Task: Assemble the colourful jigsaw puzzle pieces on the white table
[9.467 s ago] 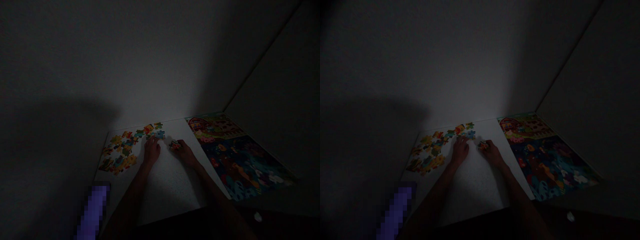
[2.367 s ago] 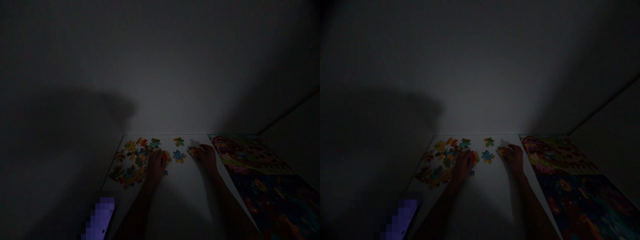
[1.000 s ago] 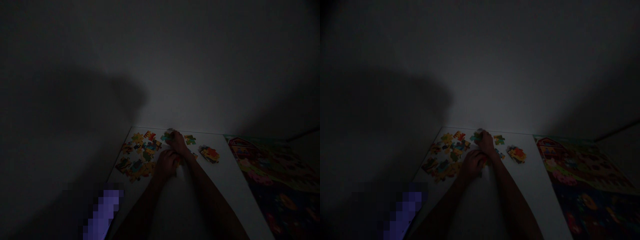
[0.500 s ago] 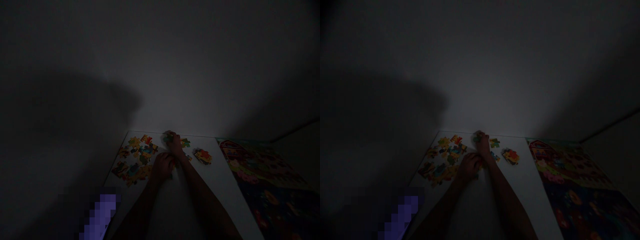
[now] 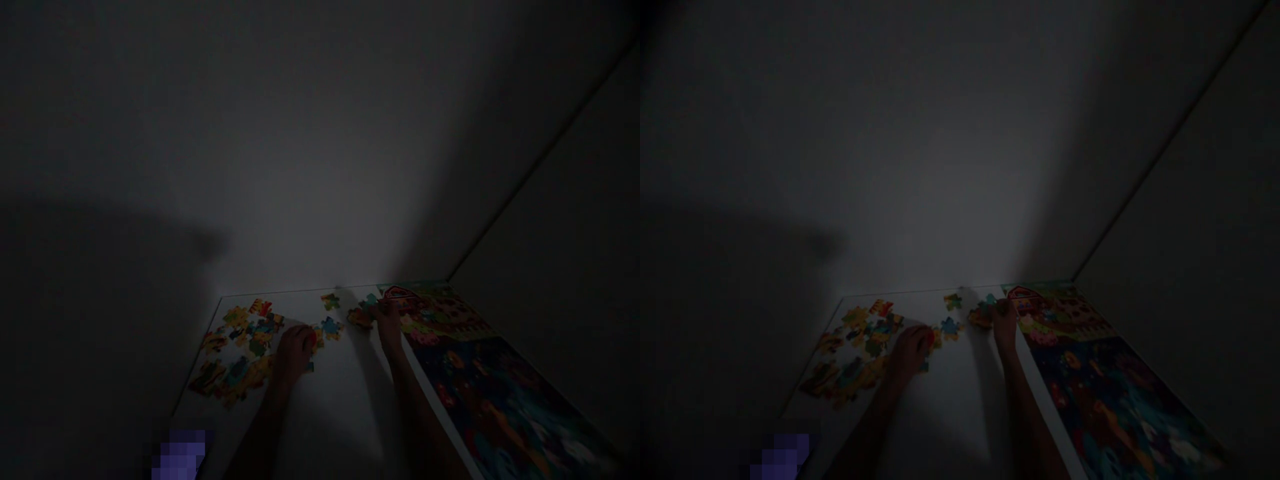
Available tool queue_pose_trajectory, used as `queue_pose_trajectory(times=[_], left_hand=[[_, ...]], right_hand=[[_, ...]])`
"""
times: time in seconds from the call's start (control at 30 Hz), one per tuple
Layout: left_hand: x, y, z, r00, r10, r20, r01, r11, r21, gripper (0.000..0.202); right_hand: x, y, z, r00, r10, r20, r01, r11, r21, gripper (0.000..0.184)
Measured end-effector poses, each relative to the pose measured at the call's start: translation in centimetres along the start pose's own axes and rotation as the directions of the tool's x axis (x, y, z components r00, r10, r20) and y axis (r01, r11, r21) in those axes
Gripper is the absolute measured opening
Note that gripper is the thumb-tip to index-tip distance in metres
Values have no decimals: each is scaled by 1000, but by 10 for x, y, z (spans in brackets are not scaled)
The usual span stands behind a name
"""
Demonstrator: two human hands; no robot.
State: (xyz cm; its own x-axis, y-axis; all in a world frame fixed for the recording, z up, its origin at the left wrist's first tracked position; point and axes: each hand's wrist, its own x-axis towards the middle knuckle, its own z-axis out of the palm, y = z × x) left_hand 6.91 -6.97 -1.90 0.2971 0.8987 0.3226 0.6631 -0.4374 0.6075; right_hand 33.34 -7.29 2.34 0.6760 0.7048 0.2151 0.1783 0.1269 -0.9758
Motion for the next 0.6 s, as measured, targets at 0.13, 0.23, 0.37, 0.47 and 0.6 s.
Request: queue_pose_trajectory(times=[0.13,0.23,0.37,0.47,0.6], left_hand=[[0,0,0,1000,-6,-10,6,1000,1,31],[0,-2,1,1000,-6,-6,6,1000,4,31],[0,-5,3,1000,2,0,-2,1000,3,32],[0,-6,4,1000,10,-6,-10,1000,-8,30],[-1,-2,3,999,-16,-47,15,1000,-13,29]], right_hand=[[2,5,-14,999,-4,-32,4,1000,0,42],[-3,10,-2,1000,-3,-19,3,1000,-5,43],[-9,18,7,999,6,-41,-6,1000,-8,41],[-11,21,6,998,9,-64,-10,1000,-16,42],[-12,21,2,998,22,-61,-23,1000,-9,43]])
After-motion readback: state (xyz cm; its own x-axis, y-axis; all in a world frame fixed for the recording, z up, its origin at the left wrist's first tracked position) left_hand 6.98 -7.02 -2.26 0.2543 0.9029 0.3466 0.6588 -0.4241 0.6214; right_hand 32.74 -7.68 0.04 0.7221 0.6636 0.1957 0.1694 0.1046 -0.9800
